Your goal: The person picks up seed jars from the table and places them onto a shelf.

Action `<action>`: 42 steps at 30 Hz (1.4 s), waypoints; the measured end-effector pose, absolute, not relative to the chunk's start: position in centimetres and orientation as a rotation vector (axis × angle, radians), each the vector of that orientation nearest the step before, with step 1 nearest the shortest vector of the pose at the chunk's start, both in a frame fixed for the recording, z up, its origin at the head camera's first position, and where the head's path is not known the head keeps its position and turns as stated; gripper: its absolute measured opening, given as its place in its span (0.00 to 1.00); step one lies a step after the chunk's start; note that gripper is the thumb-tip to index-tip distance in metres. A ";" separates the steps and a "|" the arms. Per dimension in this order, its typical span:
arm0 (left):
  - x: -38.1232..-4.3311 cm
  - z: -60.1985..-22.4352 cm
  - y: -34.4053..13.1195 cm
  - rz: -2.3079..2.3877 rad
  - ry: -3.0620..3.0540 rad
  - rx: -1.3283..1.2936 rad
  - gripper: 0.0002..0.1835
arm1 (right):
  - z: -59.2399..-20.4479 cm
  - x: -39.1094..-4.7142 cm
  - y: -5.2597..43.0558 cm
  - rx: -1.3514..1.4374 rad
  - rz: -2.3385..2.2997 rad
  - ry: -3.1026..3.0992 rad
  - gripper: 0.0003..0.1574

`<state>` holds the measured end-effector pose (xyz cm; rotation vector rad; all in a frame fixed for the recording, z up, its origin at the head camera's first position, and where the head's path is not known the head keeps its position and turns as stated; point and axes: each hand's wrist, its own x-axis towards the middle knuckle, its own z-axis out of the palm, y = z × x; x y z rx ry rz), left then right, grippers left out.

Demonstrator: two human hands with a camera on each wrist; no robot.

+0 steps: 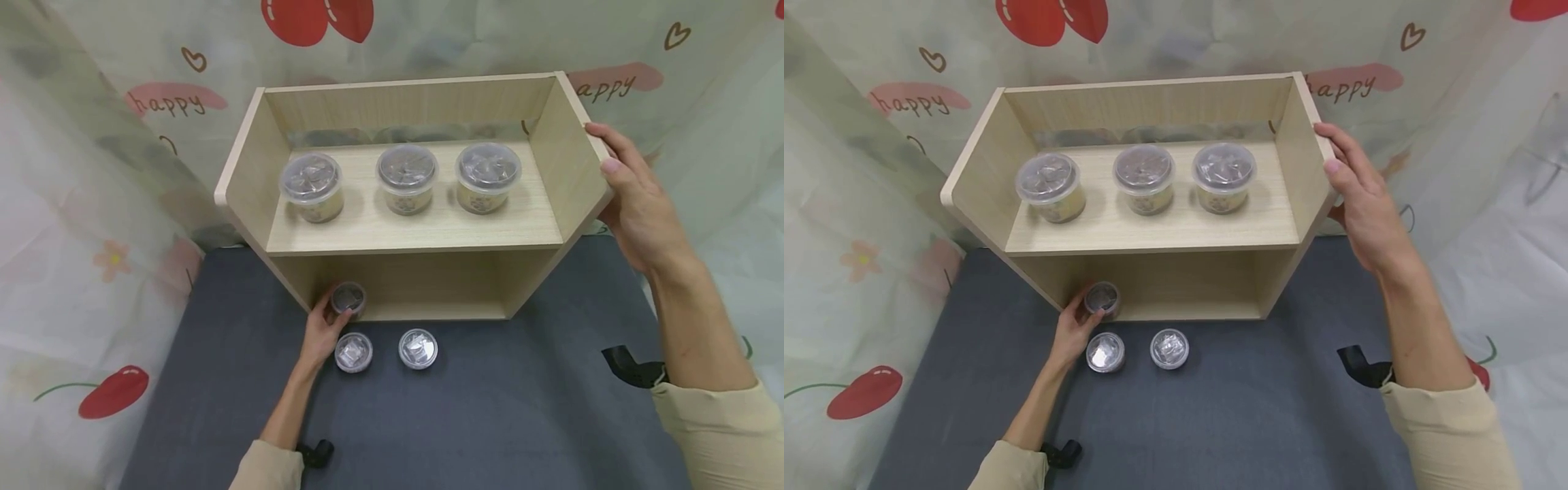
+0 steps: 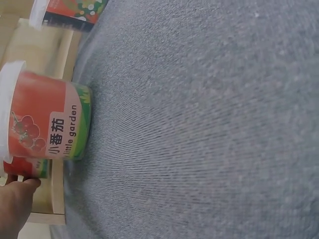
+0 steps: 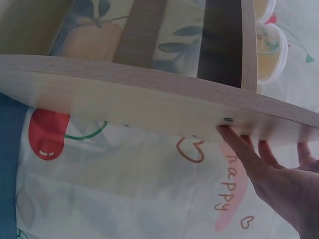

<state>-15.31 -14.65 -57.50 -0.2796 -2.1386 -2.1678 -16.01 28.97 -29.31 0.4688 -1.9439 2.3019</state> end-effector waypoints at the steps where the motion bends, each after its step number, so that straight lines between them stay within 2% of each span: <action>1: -15.3 -57.6 -14.7 -2.169 -2.134 -0.269 0.36 | -29.3 -16.0 29.0 0.473 2.302 -1.951 0.28; 8: -15.1 -57.6 -14.6 -2.193 -2.121 -0.233 0.36 | -29.2 -16.0 29.0 0.463 2.298 -1.970 0.28; 17: -13.7 -57.3 -14.6 -2.248 -2.124 -0.120 0.43 | -29.1 -15.9 29.0 0.437 2.288 -1.983 0.28; 33: -9.1 -56.3 -16.3 -2.229 -2.224 0.036 0.35 | -29.2 -15.8 28.9 0.435 2.303 -1.990 0.28; 42: -8.1 -56.7 -16.9 -2.302 -2.210 -0.240 0.27 | -29.1 -15.8 29.0 0.415 2.276 -2.007 0.28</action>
